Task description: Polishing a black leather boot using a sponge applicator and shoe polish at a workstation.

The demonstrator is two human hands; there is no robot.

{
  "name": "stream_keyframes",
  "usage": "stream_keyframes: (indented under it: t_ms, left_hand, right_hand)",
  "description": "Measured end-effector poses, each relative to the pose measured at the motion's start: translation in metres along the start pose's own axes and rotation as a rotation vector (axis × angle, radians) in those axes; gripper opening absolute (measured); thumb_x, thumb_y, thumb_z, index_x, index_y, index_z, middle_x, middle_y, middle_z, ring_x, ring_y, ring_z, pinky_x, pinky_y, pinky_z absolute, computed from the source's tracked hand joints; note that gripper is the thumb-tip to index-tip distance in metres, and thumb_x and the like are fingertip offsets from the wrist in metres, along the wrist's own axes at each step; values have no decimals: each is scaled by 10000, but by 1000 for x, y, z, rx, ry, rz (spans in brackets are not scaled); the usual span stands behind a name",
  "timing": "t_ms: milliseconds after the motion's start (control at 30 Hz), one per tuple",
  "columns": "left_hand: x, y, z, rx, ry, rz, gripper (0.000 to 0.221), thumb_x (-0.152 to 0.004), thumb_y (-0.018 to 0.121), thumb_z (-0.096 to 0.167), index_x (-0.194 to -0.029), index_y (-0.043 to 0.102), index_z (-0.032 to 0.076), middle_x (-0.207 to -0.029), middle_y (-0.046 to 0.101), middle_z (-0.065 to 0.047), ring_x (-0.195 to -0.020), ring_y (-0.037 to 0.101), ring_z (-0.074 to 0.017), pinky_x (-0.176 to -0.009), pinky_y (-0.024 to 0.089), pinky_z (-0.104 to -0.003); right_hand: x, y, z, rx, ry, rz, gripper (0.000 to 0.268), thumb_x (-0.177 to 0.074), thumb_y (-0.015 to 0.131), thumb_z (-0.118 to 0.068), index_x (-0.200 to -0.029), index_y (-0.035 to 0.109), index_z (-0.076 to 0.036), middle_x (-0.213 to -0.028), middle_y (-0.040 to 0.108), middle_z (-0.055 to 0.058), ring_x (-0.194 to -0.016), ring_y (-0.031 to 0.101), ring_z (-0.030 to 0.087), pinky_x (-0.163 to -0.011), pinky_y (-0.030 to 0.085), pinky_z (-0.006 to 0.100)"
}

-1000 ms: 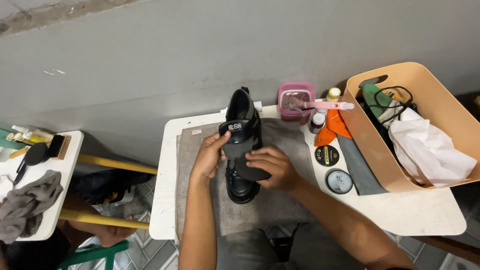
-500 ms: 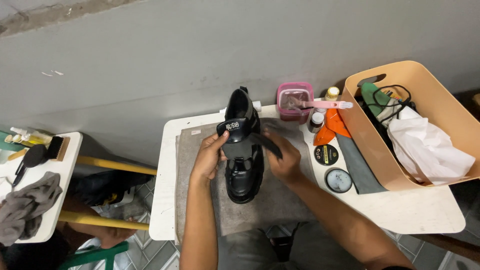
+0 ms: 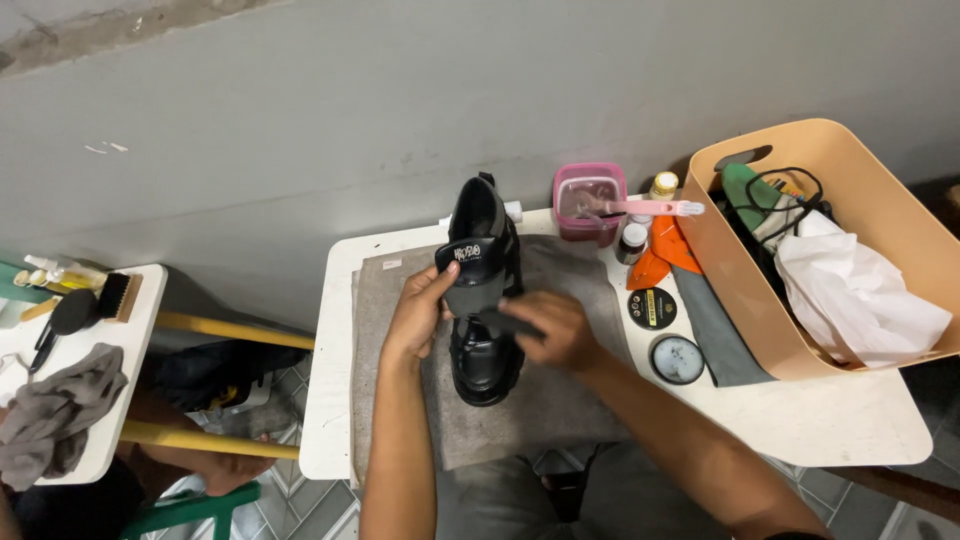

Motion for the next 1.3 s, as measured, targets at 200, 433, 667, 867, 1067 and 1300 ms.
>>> stream_keyframes:
  t_ms: [200, 433, 667, 867, 1067, 1300]
  left_hand:
    - [24, -18, -12, -125, 279, -259, 289, -829, 822, 252, -979, 764, 13, -871, 755, -164, -889, 688, -260, -799, 550, -404]
    - [58, -15, -8, -191, 717, -595, 961, -621, 681, 874, -951, 806, -19, -1254, 683, -303, -1352, 459, -506, -1140, 254, -583]
    - [69, -15, 0, -403, 756, -207, 858, -940, 337, 791, -882, 831, 93, -1124, 746, -149, -1223, 594, -346, -1068, 403, -469]
    - [31, -30, 0, -403, 567, 196, 335, -919, 738, 379, -946, 750, 45, -958, 737, -162, -986, 685, -340, -883, 514, -457]
    - [7, -8, 13, -498, 384, 232, 653, -698, 943, 203, -1249, 646, 17, -1096, 701, -227, -1001, 702, -360, -831, 556, -466]
    - [-45, -57, -65, -319, 455, 299, 267, -835, 766, 110, -1096, 775, 51, -936, 756, -166, -735, 653, -176, -690, 539, -352]
  right_hand:
    - [-33, -32, -2, 225, 283, 211, 413, -872, 707, 91, -1269, 715, -24, -1177, 746, 187, -1083, 709, 369, -915, 561, 454]
    - [-30, -18, 7, 117, 289, 55, 531, -872, 656, 110, -1372, 657, -69, -1279, 693, 196, -1184, 641, 424, -1003, 499, 545]
    - [-35, -21, -2, -36, 265, 59, 299, -820, 724, 40, -1084, 798, -78, -854, 762, 85, -741, 711, 287, -701, 564, 395]
    - [-40, -17, -6, 104, 99, 77, 291, -974, 667, -110, -1252, 728, -51, -1196, 741, 138, -1067, 680, 338, -967, 501, 458]
    - [-37, -11, -3, 76, 139, 6, 312, -986, 647, -124, -1281, 722, -61, -1222, 733, 140, -1096, 666, 348, -964, 505, 466]
    - [-38, -14, -2, 148, 124, 72, 370, -993, 655, -99, -1355, 683, -27, -1304, 702, 163, -1126, 645, 333, -1003, 488, 435]
Point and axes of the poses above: each hand's wrist, its own x-axis away from the middle knuckle, its own y-axis out of the palm, z = x × y, the point moved 3 cm from there along -x, towards the middle knuckle
